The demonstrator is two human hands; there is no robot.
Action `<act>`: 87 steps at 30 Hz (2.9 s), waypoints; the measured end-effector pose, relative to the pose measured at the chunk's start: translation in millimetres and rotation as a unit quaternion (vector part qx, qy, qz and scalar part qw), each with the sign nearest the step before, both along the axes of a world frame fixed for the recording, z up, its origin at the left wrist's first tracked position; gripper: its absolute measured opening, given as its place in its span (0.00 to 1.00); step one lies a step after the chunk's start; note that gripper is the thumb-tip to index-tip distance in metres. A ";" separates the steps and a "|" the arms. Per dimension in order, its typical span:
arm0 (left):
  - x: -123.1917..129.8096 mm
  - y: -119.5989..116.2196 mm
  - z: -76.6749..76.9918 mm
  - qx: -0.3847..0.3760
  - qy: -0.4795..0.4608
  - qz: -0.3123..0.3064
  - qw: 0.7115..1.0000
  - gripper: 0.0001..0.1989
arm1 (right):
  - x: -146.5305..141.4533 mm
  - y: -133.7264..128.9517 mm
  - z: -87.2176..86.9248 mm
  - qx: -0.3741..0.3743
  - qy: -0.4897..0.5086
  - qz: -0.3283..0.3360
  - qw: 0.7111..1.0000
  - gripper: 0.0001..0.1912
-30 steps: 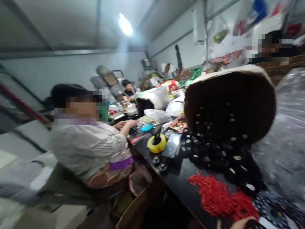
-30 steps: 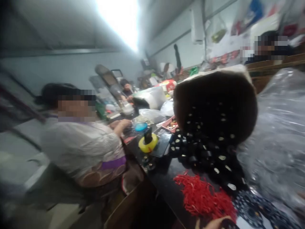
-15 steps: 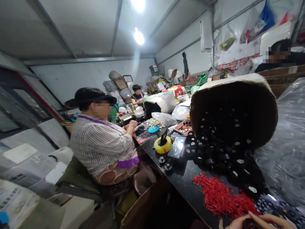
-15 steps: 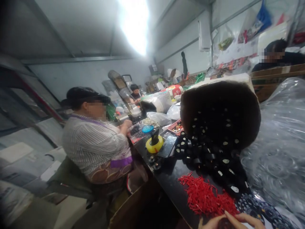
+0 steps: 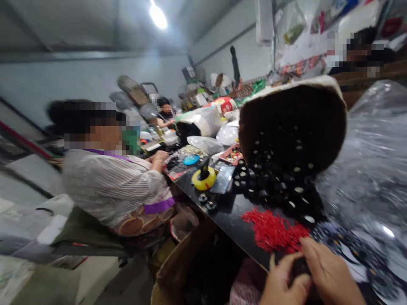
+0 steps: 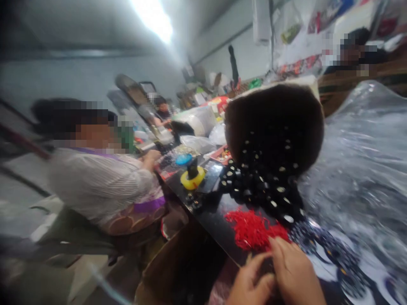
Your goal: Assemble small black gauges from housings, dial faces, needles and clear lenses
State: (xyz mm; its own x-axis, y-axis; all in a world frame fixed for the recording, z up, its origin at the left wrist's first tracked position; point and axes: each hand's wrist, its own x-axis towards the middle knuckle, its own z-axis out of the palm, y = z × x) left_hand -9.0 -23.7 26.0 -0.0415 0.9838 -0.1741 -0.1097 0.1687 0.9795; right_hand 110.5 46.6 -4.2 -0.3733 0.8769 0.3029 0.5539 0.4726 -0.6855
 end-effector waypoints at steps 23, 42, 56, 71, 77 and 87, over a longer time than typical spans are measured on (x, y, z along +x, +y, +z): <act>-102.9 148.4 -27.4 0.141 0.408 0.100 0.896 0.09 | -9.5 -33.5 33.8 -0.230 0.053 0.217 0.947 0.10; -19.5 7.6 -31.9 -0.234 -0.333 0.057 0.912 0.18 | 45.5 -19.0 26.8 -0.052 -0.039 0.130 0.989 0.16; -7.6 14.6 -29.5 -0.183 -0.362 0.084 0.910 0.22 | 66.9 38.0 10.7 -0.117 -0.116 -0.143 0.976 0.08; -3.8 19.0 -24.8 -0.093 -0.369 0.068 0.922 0.20 | 54.4 14.0 35.9 -0.222 -0.016 -0.009 0.975 0.04; 1.9 20.5 -23.7 -0.108 -0.349 0.104 0.925 0.20 | 50.6 2.2 29.3 -0.260 0.119 -0.076 0.955 0.08; 14.0 10.9 -26.9 -0.129 -0.229 0.025 0.965 0.18 | 33.8 -7.1 47.7 -0.187 0.071 -0.048 0.979 0.04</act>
